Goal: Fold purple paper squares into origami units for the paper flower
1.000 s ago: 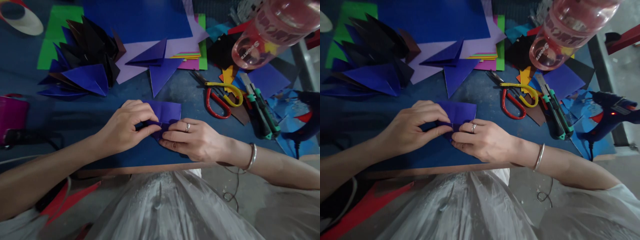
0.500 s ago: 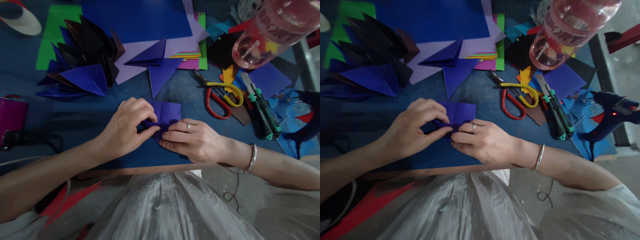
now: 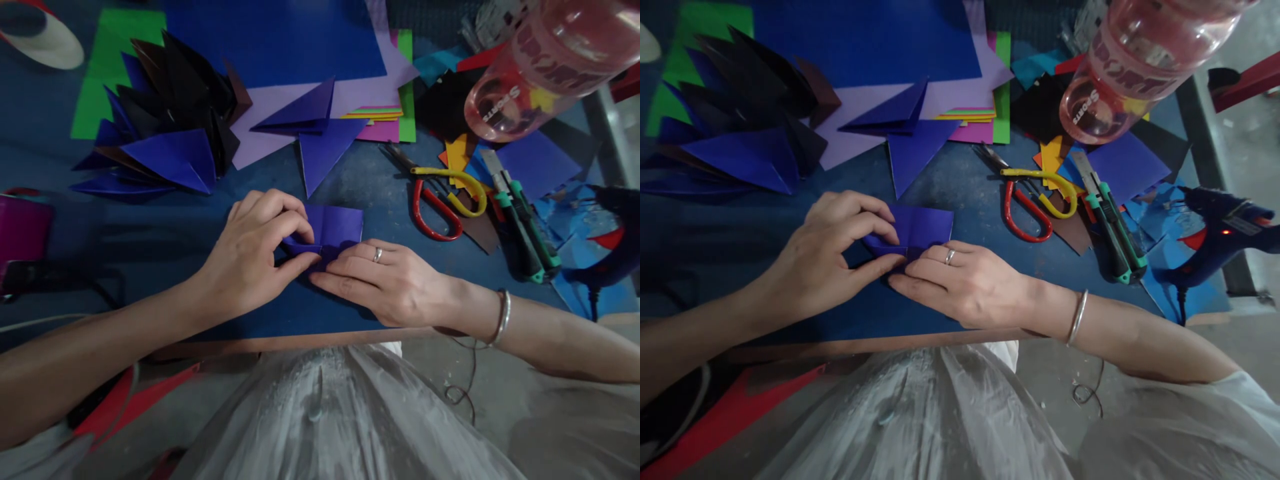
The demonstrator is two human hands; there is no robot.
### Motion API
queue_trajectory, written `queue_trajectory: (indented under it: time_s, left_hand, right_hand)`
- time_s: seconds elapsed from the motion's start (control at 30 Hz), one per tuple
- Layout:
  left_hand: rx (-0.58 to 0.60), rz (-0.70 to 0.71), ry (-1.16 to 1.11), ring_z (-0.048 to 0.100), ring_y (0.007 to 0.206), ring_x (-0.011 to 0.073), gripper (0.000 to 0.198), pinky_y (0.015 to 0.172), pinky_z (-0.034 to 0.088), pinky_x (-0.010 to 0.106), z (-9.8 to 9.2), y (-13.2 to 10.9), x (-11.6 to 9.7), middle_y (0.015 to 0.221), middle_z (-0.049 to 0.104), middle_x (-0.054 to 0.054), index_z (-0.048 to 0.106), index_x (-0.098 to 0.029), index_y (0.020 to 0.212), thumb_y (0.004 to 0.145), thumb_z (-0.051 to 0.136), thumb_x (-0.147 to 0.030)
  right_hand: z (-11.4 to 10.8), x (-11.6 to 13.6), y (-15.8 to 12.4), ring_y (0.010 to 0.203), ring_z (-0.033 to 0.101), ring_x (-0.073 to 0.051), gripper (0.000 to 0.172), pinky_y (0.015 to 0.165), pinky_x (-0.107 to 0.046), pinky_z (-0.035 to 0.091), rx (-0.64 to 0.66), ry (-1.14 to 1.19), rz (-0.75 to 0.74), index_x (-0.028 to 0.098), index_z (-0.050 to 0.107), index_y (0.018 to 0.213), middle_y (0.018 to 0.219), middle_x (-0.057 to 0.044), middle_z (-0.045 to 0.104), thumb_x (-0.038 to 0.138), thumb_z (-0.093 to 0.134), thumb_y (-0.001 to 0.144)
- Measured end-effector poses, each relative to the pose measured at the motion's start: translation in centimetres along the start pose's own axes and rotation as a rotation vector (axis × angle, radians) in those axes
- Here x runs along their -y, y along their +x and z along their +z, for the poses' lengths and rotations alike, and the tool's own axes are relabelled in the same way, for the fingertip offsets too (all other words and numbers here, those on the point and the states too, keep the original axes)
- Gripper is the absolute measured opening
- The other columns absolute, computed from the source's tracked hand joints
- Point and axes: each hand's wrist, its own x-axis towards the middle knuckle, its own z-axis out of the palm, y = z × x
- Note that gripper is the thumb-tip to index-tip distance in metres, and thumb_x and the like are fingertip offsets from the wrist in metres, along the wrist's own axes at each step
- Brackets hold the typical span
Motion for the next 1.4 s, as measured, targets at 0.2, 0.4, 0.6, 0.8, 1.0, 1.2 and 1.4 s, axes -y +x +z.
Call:
queue_trajectory:
  time_s: [0.2, 0.4, 0.6, 0.8, 1.0, 1.2, 1.4]
  left_hand:
    - [-0.009, -0.004, 0.003, 0.061, 0.104, 0.028, 0.012, 0.09, 0.05, 0.048, 0.0, 0.0, 0.1, 0.118, 0.067, 0.004, 0.061, -0.026, 0.09, 0.099, 0.065, -0.033]
    - [-0.018, -0.021, 0.004, 0.062, 0.105, 0.0289, 0.025, 0.093, 0.053, 0.051, -0.7, -0.2, 0.6, 0.116, 0.068, 0.006, 0.062, -0.025, 0.087, 0.102, 0.064, -0.044]
    - [-0.044, -0.032, 0.029, 0.062, 0.107, 0.0278, 0.033, 0.098, 0.05, 0.05, -1.1, -0.5, 1.4, 0.116, 0.066, 0.005, 0.065, -0.027, 0.086, 0.103, 0.061, -0.054]
    - [-0.035, -0.034, 0.042, 0.061, 0.106, 0.0287, 0.033, 0.096, 0.049, 0.051, -0.9, -0.4, 1.4, 0.114, 0.064, 0.006, 0.064, -0.027, 0.085, 0.103, 0.06, -0.053]
    - [-0.039, -0.049, 0.02, 0.062, 0.103, 0.0288, 0.028, 0.095, 0.05, 0.052, -1.0, -0.1, 1.6, 0.115, 0.068, 0.005, 0.066, -0.026, 0.081, 0.101, 0.064, -0.046]
    - [-0.037, -0.029, -0.018, 0.064, 0.103, 0.0287, 0.024, 0.094, 0.051, 0.052, -1.0, -0.1, 1.2, 0.112, 0.07, 0.005, 0.071, -0.027, 0.083, 0.101, 0.068, -0.042]
    - [-0.021, 0.107, -0.108, 0.069, 0.096, 0.0233, 0.016, 0.096, 0.05, 0.045, -0.5, 0.1, 0.7, 0.097, 0.075, 0.001, 0.074, -0.025, 0.098, 0.107, 0.063, -0.033]
  right_hand:
    - [0.1, 0.0, -0.1, 0.109, 0.066, -0.02, 0.034, 0.09, -0.035, 0.058, 0.058, 0.015, 0.002, 0.009, 0.068, 0.134, 0.118, -0.01, 0.076, 0.008, 0.045, 0.11]
    - [-0.1, 0.1, 0.0, 0.11, 0.064, -0.021, 0.036, 0.09, -0.035, 0.057, 0.072, -0.01, 0.001, 0.01, 0.069, 0.134, 0.118, -0.009, 0.076, 0.006, 0.043, 0.109]
    - [-0.1, 0.1, 0.0, 0.109, 0.064, -0.02, 0.037, 0.089, -0.035, 0.055, 0.08, -0.019, -0.004, 0.01, 0.069, 0.134, 0.117, -0.009, 0.075, 0.005, 0.045, 0.107]
    - [-0.1, 0.1, 0.1, 0.108, 0.063, -0.021, 0.038, 0.09, -0.034, 0.055, 0.081, -0.026, -0.002, 0.01, 0.069, 0.134, 0.118, -0.008, 0.076, 0.004, 0.044, 0.106]
    - [-0.1, 0.1, -0.1, 0.111, 0.063, -0.02, 0.04, 0.092, -0.035, 0.055, 0.102, -0.032, -0.002, 0.011, 0.068, 0.137, 0.119, -0.009, 0.075, 0.002, 0.045, 0.105]
    - [-0.1, 0.1, -0.1, 0.11, 0.064, -0.021, 0.039, 0.091, -0.036, 0.056, 0.116, -0.03, -0.012, 0.013, 0.069, 0.136, 0.12, -0.01, 0.074, 0.004, 0.047, 0.105]
    - [-0.2, 0.1, -0.1, 0.111, 0.067, -0.021, 0.038, 0.092, -0.035, 0.06, 0.081, -0.007, -0.007, 0.01, 0.067, 0.138, 0.117, -0.01, 0.076, 0.005, 0.046, 0.107]
